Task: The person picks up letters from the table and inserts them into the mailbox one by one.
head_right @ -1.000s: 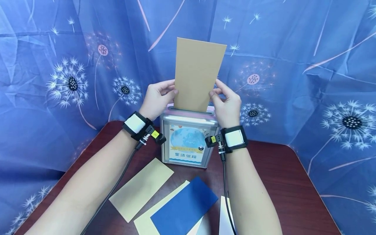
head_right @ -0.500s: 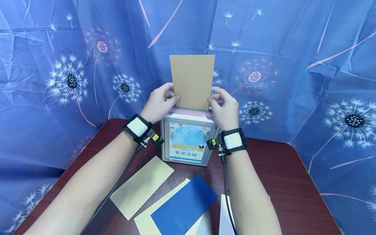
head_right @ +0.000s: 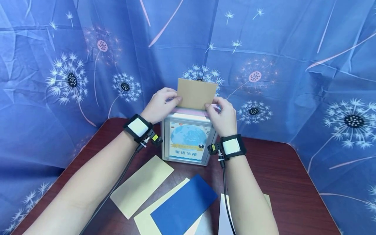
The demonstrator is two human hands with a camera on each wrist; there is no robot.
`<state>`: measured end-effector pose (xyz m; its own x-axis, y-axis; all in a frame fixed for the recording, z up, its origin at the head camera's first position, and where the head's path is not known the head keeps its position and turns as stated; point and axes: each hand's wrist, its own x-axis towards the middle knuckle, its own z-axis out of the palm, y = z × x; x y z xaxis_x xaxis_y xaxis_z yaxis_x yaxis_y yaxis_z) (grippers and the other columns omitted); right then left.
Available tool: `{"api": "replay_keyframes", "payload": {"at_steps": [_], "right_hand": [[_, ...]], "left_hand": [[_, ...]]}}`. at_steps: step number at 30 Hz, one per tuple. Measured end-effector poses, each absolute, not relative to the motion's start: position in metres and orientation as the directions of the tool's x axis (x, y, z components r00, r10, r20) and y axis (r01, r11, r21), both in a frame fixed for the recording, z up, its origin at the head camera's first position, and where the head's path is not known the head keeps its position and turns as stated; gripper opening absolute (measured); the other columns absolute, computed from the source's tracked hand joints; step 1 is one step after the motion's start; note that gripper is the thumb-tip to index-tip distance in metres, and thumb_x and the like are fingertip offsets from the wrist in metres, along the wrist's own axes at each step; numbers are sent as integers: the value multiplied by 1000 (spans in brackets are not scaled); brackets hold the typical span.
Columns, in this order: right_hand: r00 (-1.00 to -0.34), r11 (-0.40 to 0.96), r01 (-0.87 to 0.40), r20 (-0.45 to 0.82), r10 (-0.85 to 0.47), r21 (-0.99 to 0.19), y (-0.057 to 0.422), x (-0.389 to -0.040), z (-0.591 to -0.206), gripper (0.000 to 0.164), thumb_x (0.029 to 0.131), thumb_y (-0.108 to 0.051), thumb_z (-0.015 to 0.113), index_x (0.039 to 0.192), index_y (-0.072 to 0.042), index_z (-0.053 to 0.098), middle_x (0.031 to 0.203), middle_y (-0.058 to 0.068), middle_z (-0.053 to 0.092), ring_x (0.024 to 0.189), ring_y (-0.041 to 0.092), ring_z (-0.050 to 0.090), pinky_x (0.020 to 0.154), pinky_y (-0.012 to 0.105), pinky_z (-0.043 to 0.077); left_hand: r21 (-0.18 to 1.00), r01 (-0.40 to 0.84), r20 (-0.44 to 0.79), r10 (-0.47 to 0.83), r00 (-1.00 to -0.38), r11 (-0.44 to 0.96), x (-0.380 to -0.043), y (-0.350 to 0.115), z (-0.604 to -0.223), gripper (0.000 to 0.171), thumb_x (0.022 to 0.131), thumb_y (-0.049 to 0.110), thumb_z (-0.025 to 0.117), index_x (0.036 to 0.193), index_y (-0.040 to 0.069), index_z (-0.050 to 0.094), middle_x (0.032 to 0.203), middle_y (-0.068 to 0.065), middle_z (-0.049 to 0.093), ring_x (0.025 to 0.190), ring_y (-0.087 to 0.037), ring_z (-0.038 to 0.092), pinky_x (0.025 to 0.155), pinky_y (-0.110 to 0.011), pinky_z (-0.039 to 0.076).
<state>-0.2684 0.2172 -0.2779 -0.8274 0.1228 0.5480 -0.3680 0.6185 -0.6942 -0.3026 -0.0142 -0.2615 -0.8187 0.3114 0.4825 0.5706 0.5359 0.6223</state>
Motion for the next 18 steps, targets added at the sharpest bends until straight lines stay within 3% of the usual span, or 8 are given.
{"api": "replay_keyframes", "payload": {"at_steps": [3, 6, 7, 10, 12, 14, 16, 18], "right_hand": [[-800, 583, -421, 588, 123, -695, 216, -269, -280, 48, 95, -22, 64, 140, -29, 53, 103, 10, 68, 62, 3, 61, 57, 17, 51], [-755, 591, -468, 645, 119, -657, 213, -269, -281, 63, 96, -16, 63, 149, -38, 38, 97, 11, 69, 40, 4, 46, 46, 16, 45], [-738, 604, -479, 664, 116, -638, 213, -269, -282, 62, 96, -14, 62, 149, -38, 40, 97, 11, 70, 44, 3, 51, 45, 16, 43], [-704, 658, -476, 701, 113, -584, 211, -268, -284, 52, 97, -14, 61, 144, -34, 50, 103, 7, 71, 43, 11, 46, 42, 20, 34], [-693, 683, -469, 712, 108, -560, 211, -269, -286, 46, 96, -15, 62, 139, -29, 57, 109, 7, 71, 64, 16, 61, 55, 23, 44], [-690, 690, -478, 719, 88, -543, 213, -271, -288, 40, 94, -16, 64, 134, -23, 63, 117, 9, 68, 82, 25, 65, 76, 31, 50], [-691, 692, -486, 720, 70, -534, 214, -272, -290, 36, 93, -18, 66, 129, -17, 66, 126, 12, 65, 112, 29, 60, 100, 42, 42], [-699, 689, -492, 713, 51, -532, 216, -273, -293, 34, 93, -20, 66, 126, -12, 68, 133, 13, 60, 130, 32, 49, 110, 52, 31]], "left_hand": [[610, 549, 427, 348, -835, 571, -303, -15, -264, 33, 101, 34, 53, 113, 11, 73, 134, -11, 57, 131, -29, 44, 110, -42, 34], [637, 538, 413, 346, -843, 552, -303, -14, -267, 40, 101, 36, 53, 133, 13, 61, 138, -9, 56, 132, -26, 46, 110, -40, 37], [648, 544, 419, 347, -839, 533, -302, -14, -268, 43, 101, 35, 54, 139, 15, 55, 139, -8, 55, 130, -24, 49, 108, -38, 40], [669, 586, 469, 352, -810, 456, -301, -12, -270, 54, 101, 31, 55, 151, 23, 37, 136, -7, 58, 123, -19, 57, 99, -32, 48], [677, 616, 500, 363, -786, 403, -300, -12, -271, 58, 101, 27, 56, 153, 27, 32, 133, -7, 59, 120, -19, 60, 91, -30, 53], [648, 648, 532, 370, -762, 401, -299, -12, -271, 55, 101, 24, 56, 152, 26, 36, 132, -7, 60, 119, -20, 61, 90, -29, 54], [607, 664, 539, 388, -748, 437, -299, -13, -271, 49, 101, 24, 56, 148, 23, 44, 136, -6, 59, 123, -21, 59, 96, -33, 51], [537, 671, 526, 419, -740, 512, -299, -14, -273, 42, 101, 27, 55, 142, 20, 53, 143, -5, 55, 132, -22, 51, 107, -39, 42]]}}
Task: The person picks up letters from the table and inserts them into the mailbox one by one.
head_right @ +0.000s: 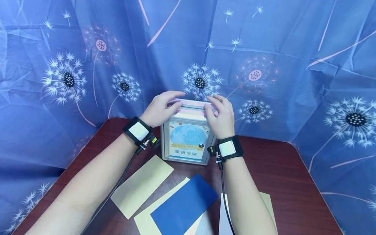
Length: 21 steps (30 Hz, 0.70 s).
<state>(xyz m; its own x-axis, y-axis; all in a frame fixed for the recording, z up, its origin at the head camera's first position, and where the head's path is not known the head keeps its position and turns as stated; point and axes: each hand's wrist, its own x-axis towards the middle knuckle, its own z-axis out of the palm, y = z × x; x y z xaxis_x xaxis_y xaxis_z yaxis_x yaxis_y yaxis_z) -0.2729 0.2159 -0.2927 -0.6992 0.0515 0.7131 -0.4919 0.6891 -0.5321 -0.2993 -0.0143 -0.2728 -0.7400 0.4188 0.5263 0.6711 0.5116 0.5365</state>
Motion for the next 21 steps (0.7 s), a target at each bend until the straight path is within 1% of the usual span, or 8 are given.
{"api": "replay_keyframes", "payload": {"at_steps": [1, 3, 6, 7, 9, 14, 17, 21], "right_hand": [[-705, 685, -494, 708, 44, -535, 216, -273, -294, 34, 94, -21, 66, 126, -11, 68, 136, 14, 58, 132, 33, 47, 111, 54, 30], [-724, 681, -485, 688, 38, -549, 217, -273, -296, 35, 95, -24, 65, 127, -11, 67, 141, 12, 54, 137, 33, 42, 112, 53, 31], [-745, 679, -473, 666, 32, -561, 218, -272, -300, 39, 95, -28, 64, 131, -13, 65, 145, 10, 52, 140, 30, 39, 108, 49, 42], [-749, 680, -470, 662, 30, -563, 219, -272, -302, 40, 96, -30, 63, 132, -13, 64, 146, 9, 51, 141, 30, 38, 106, 48, 44], [-756, 683, -463, 653, 28, -565, 221, -271, -306, 42, 96, -32, 62, 134, -14, 62, 148, 9, 50, 142, 29, 38, 106, 48, 44], [-777, 691, -430, 628, 45, -581, 230, -268, -315, 48, 100, -40, 53, 143, -18, 53, 151, 8, 46, 144, 29, 35, 115, 52, 30], [-790, 684, -405, 609, 71, -606, 237, -265, -319, 50, 103, -44, 44, 147, -19, 48, 153, 7, 44, 145, 29, 33, 117, 52, 25], [-794, 670, -379, 597, 118, -638, 251, -261, -328, 50, 105, -44, 37, 149, -20, 45, 153, 7, 44, 144, 29, 35, 117, 51, 26]], "left_hand": [[496, 669, 517, 431, -740, 554, -299, -15, -274, 40, 101, 31, 54, 140, 19, 56, 146, -5, 52, 136, -23, 47, 112, -43, 36], [442, 650, 486, 444, -753, 619, -299, -17, -277, 43, 101, 39, 52, 139, 20, 57, 152, -6, 45, 144, -25, 34, 116, -52, 26], [411, 612, 450, 433, -781, 676, -300, -21, -284, 52, 101, 49, 46, 145, 22, 51, 158, -6, 36, 150, -26, 21, 117, -61, 17], [409, 599, 443, 424, -790, 689, -300, -22, -286, 54, 101, 52, 44, 147, 23, 48, 159, -6, 34, 151, -26, 19, 117, -62, 16], [415, 575, 431, 404, -807, 705, -300, -26, -291, 59, 100, 57, 40, 151, 25, 41, 161, -5, 30, 151, -26, 17, 116, -64, 14], [438, 535, 422, 360, -832, 722, -299, -38, -302, 65, 100, 61, 33, 156, 29, 26, 163, -4, 25, 152, -26, 12, 116, -65, 12], [432, 513, 425, 334, -841, 741, -298, -47, -310, 64, 101, 60, 31, 157, 29, 24, 163, -5, 24, 152, -28, 12, 115, -67, 12], [410, 480, 428, 301, -852, 776, -298, -60, -321, 64, 102, 59, 31, 157, 26, 25, 163, -9, 23, 153, -30, 10, 113, -69, 13]]}}
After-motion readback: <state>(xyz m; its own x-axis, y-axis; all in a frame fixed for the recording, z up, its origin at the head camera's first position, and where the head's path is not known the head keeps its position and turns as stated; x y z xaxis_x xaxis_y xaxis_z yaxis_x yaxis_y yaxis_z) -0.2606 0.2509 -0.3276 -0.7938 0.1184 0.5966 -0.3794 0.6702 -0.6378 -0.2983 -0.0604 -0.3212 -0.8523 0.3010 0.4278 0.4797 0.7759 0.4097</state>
